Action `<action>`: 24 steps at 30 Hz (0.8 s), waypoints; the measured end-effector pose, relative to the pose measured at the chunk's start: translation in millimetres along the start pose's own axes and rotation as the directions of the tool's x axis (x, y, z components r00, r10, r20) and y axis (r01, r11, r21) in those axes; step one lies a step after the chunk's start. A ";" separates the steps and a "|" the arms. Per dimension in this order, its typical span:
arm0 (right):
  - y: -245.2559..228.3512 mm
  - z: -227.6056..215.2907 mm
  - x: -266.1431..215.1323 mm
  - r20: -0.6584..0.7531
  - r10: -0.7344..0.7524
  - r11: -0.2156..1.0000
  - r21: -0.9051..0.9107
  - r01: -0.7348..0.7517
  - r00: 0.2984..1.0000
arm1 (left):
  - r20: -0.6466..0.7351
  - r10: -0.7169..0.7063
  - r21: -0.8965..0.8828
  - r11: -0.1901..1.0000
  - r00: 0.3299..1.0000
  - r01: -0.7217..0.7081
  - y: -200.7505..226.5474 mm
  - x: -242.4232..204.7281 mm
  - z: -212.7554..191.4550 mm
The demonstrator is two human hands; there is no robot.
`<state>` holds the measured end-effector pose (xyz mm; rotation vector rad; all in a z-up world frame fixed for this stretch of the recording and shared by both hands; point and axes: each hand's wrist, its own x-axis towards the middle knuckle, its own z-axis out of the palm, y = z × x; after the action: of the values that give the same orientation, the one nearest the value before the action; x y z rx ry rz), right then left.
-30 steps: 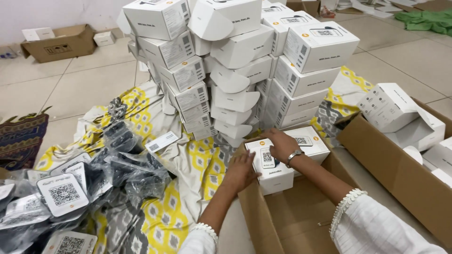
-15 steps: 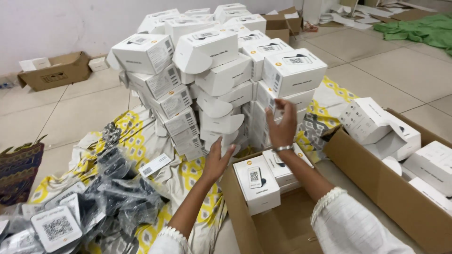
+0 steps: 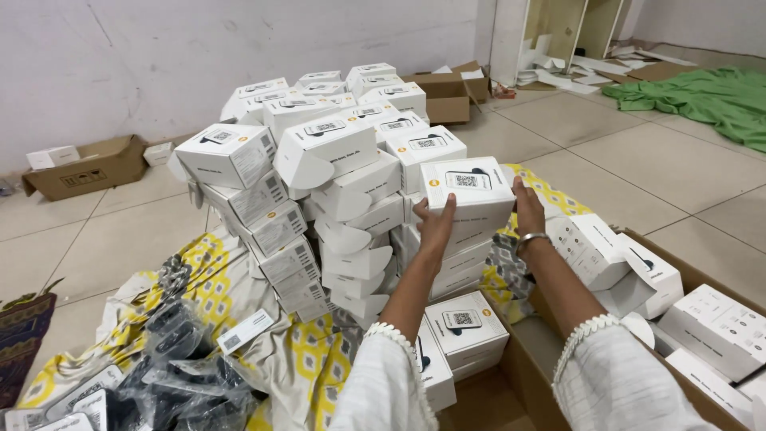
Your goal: The person places electronic QR-labeled devices into individual cardboard boxes and stacks them.
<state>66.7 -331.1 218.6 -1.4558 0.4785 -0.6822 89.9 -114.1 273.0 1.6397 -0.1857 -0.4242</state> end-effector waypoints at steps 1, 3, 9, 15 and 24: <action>-11.1 6.2 -24.0 0.005 -0.002 1.000 0.000 0.002 1.000 | -0.005 0.002 -0.002 1.000 1.000 -0.002 -0.3 -12.2 -8.1; -30.7 17.1 -79.6 0.011 0.068 0.976 0.206 -0.069 0.998 | -0.121 -0.075 -0.199 0.979 0.990 0.050 -5.3 -43.5 -25.6; -12.9 71.3 -203.8 0.268 0.131 0.930 0.299 -0.211 0.955 | -0.183 -0.077 -0.251 0.968 0.980 0.030 -58.1 -129.2 -154.1; -11.0 156.0 -287.4 0.648 0.471 0.799 -0.025 -0.601 0.598 | -0.230 -0.030 -0.340 0.939 0.973 -0.051 -149.5 -187.7 -318.9; 111.0 288.4 -359.0 0.659 0.695 0.600 -0.310 -0.737 0.289 | -0.416 -0.392 -0.665 0.746 0.820 0.019 -345.3 -192.0 -449.4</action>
<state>14.6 122.4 92.4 -1.1378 0.4025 0.6614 40.3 412.2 -7.5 1.0297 0.5418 -0.1493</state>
